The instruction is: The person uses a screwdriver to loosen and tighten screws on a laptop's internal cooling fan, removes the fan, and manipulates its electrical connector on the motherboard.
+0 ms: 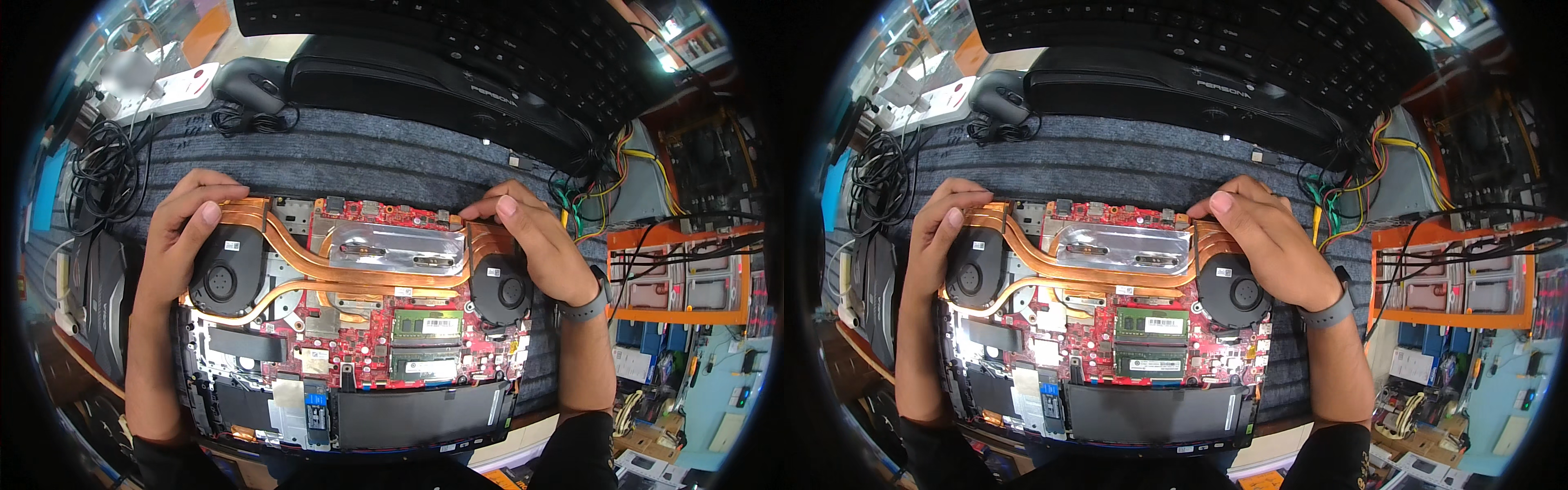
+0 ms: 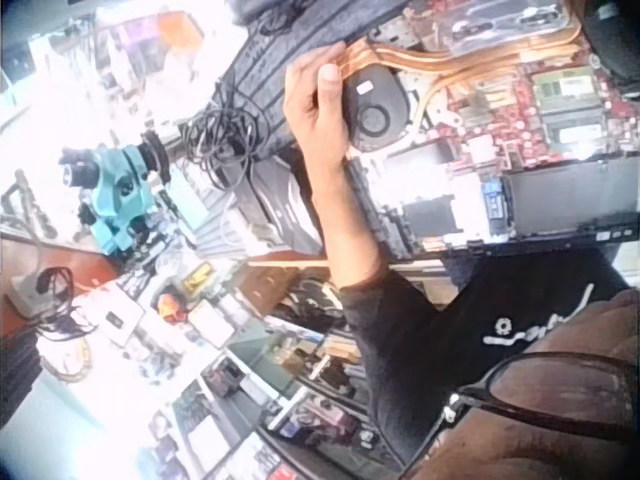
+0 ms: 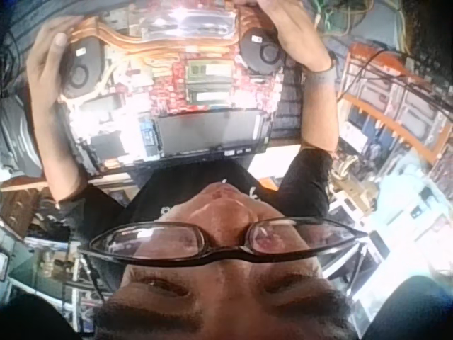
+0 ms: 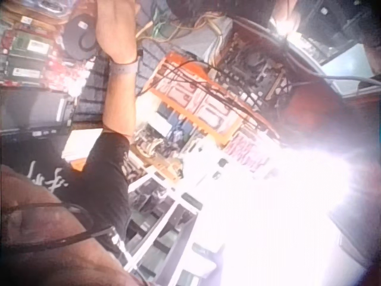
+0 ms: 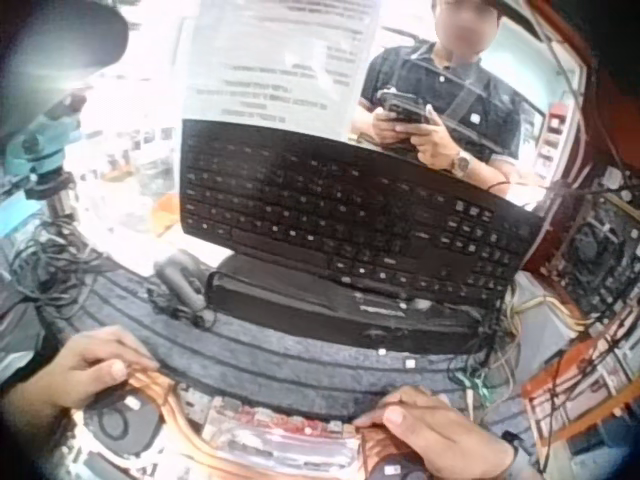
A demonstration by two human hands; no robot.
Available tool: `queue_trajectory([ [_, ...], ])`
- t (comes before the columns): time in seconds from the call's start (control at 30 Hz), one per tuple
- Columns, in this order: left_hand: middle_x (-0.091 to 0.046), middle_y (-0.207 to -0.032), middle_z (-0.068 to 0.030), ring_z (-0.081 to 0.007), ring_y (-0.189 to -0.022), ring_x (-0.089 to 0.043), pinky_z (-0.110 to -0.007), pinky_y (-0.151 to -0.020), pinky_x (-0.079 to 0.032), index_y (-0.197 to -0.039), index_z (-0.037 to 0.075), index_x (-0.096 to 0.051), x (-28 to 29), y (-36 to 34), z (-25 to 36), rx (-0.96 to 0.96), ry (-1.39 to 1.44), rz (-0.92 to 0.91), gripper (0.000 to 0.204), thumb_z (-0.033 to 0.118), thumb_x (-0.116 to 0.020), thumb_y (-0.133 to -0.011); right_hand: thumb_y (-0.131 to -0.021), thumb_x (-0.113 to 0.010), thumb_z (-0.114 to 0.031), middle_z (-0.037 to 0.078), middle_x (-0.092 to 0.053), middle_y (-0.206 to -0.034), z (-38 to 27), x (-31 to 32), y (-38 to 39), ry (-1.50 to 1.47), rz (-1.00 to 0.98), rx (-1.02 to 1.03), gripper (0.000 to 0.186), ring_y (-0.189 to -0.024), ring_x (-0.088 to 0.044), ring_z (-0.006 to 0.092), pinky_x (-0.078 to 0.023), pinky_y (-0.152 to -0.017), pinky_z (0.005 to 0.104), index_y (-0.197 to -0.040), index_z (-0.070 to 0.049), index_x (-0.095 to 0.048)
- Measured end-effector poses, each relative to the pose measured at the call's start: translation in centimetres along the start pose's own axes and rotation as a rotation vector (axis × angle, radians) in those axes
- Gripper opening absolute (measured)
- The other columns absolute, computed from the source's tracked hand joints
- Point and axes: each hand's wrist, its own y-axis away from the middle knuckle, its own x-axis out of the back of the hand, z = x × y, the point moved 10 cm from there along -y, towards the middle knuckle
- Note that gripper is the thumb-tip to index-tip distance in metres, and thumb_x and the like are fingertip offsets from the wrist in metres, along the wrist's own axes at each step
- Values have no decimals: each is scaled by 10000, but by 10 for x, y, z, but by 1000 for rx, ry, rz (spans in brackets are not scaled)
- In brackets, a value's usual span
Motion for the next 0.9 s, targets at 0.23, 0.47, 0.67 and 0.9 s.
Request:
queue_trajectory([
  [0.23,-662,-1182,-149,-248,-1144,-620,-349,-1032,-438,-1183,-61,-752,4,1,0,-6,22,30,439,320,-576,-1054,-1162,-398,-294,143,-654,-1047,3,-1,1,-105,4,-49,517,-995,-661,244,-510,-934,341,-1139,85,-748],
  [0.47,-654,-1193,-152,-238,-1155,-606,-344,-1038,-421,-1185,-69,-745,2,1,-1,17,4,30,467,342,-560,-1063,-1158,-422,-351,142,-659,-1072,3,11,5,-99,61,5,513,-1011,-646,245,-496,-934,342,-1271,51,-719],
  [0.67,-647,-1206,-152,-242,-1161,-599,-351,-1055,-404,-1182,-65,-733,8,4,-11,7,-67,29,484,361,-530,-1078,-1047,-673,-210,80,-653,-973,-11,57,42,90,238,91,224,-917,-632,197,-502,-838,332,-1135,-14,-735],
  [0.9,-620,-1268,-161,-257,-1243,-567,-372,-1135,-357,-1216,-87,-707,13,4,-22,14,-111,11,541,389,-484,-1091,-914,-792,-176,48,-663,-978,18,57,104,371,70,112,185,-874,-646,255,-485,-826,383,-1081,-100,-762],
])
